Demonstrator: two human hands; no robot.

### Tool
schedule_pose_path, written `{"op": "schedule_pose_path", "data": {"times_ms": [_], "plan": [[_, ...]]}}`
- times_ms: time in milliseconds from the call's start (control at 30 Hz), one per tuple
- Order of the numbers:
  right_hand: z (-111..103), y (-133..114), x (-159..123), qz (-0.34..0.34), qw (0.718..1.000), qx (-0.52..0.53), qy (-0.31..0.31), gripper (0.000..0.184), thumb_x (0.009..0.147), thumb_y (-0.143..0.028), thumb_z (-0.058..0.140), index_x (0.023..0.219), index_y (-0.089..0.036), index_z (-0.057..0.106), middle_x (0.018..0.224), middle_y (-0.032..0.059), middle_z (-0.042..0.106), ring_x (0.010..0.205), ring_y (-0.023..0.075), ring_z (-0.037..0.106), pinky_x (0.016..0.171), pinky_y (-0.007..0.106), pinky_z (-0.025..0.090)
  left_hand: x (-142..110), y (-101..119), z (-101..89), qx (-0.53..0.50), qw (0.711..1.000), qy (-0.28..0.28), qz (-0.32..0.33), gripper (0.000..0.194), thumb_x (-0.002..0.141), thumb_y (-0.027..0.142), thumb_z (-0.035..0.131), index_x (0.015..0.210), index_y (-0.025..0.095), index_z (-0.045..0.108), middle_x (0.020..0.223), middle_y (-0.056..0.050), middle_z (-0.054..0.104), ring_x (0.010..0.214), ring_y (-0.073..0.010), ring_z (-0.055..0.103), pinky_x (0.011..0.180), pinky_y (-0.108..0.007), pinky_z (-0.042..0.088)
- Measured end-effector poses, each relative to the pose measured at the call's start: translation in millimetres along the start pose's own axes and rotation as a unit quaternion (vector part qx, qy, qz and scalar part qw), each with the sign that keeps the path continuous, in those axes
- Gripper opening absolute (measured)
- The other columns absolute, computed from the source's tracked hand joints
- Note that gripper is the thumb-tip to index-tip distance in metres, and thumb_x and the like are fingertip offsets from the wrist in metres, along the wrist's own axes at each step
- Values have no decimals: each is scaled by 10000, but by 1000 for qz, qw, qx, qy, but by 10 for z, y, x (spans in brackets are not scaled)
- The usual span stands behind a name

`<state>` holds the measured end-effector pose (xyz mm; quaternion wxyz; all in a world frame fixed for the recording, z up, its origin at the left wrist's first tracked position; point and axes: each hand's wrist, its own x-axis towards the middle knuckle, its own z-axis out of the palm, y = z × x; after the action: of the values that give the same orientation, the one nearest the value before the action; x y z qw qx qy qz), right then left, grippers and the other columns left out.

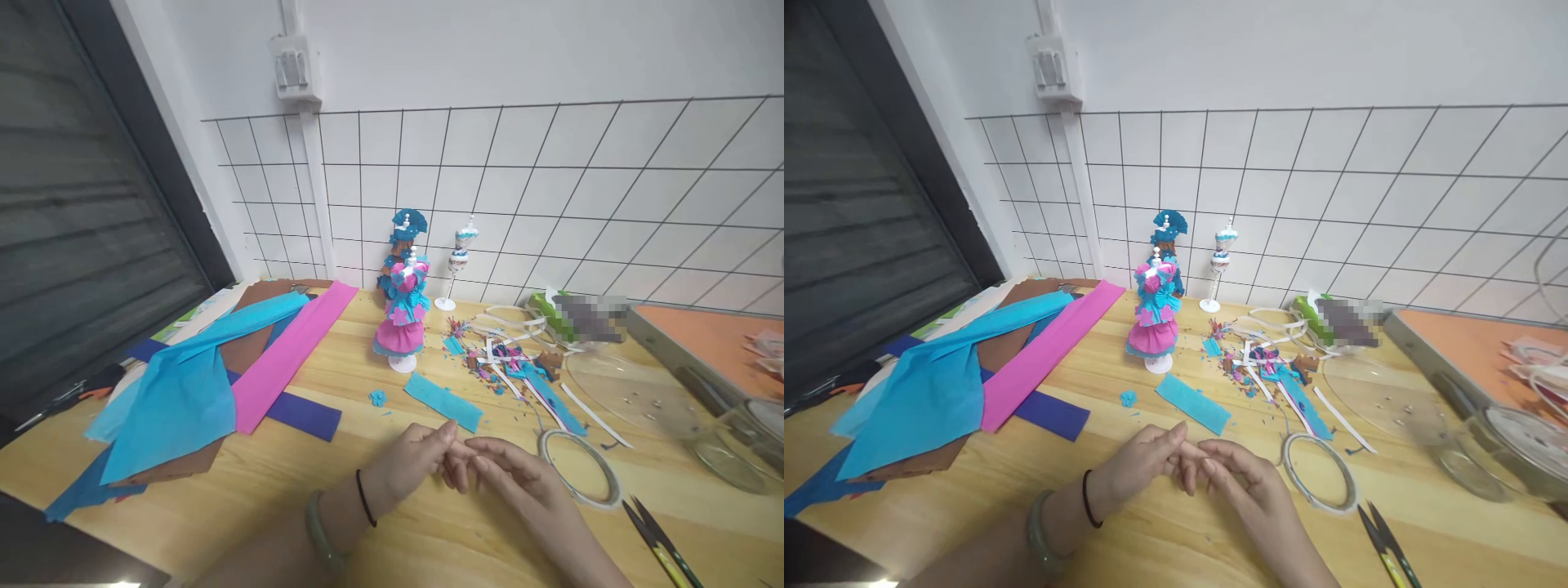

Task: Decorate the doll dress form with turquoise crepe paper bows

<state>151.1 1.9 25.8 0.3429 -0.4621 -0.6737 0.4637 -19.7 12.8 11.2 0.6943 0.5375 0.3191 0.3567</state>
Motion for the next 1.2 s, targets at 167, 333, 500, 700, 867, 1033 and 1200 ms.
{"op": "schedule_pose_path", "data": {"times_ms": [167, 333, 500, 700, 867, 1033, 1200], "plan": [[20, 130, 15, 14, 999, 36, 18, 291, 763, -416, 558, 941, -185, 565, 775, 57, 681, 747, 187, 636, 702, 274, 485, 6, 1, 31, -27, 999, 11, -31, 641, 793, 616, 325, 797, 69, 658, 608, -67, 558, 532, -117, 506, 561, -250, 375], [31, 228, 13, 20, 998, 55, 12, 256, 791, -428, 524, 784, -173, 534, 667, 31, 617, 632, 155, 589, 604, 258, 452, -3, 48, 48, 20, 1000, 6, -15, 664, 788, 633, 293, 638, 79, 626, 569, -67, 551, 514, -106, 474, 556, -241, 373], [64, 180, 32, 19, 999, 21, 30, 304, 786, -457, 510, 699, -169, 554, 572, 5, 559, 553, 132, 529, 565, 242, 422, -20, 78, 26, 75, 996, 44, -6, 645, 794, 613, 304, 664, 80, 643, 571, -61, 560, 523, -109, 474, 570, -247, 394], [84, 168, 88, 33, 999, 4, 34, 348, 818, -473, 446, 660, -176, 534, 577, 4, 546, 565, 129, 509, 576, 237, 399, -15, 48, 9, 76, 994, 78, -24, 597, 779, 599, 367, 712, 76, 647, 570, -52, 567, 511, -104, 487, 546, -243, 401], [19, 76, 203, 76, 994, 39, 70, 387, 789, -512, 473, 638, -163, 548, 543, 10, 561, 488, 104, 470, 531, 228, 376, 108, 72, -222, -72, 975, 209, -10, 409, 729, 481, 562, 754, 77, 623, 604, -54, 581, 508, -110, 518, 518, -245, 410], [150, -151, 472, 64, 993, 79, 54, 426, 763, -545, 478, 821, -138, 588, 558, 29, 594, 470, 125, 502, 512, 255, 403, 220, 193, -582, -376, 881, 270, 103, 132, 696, 49, 585, 798, 124, 549, 844, -79, 605, 845, -152, 598, 851, -311, 442], [409, -162, 775, -39, 999, 14, 30, 458, 832, -476, 392, 1041, -109, 571, 662, 42, 604, 536, 133, 521, 549, 264, 441, 288, 162, -738, -429, 863, 235, 129, 212, 694, -32, 503, 781, 161, 511, 813, -27, 576, 902, -144, 582, 918, -367, 405]]}}
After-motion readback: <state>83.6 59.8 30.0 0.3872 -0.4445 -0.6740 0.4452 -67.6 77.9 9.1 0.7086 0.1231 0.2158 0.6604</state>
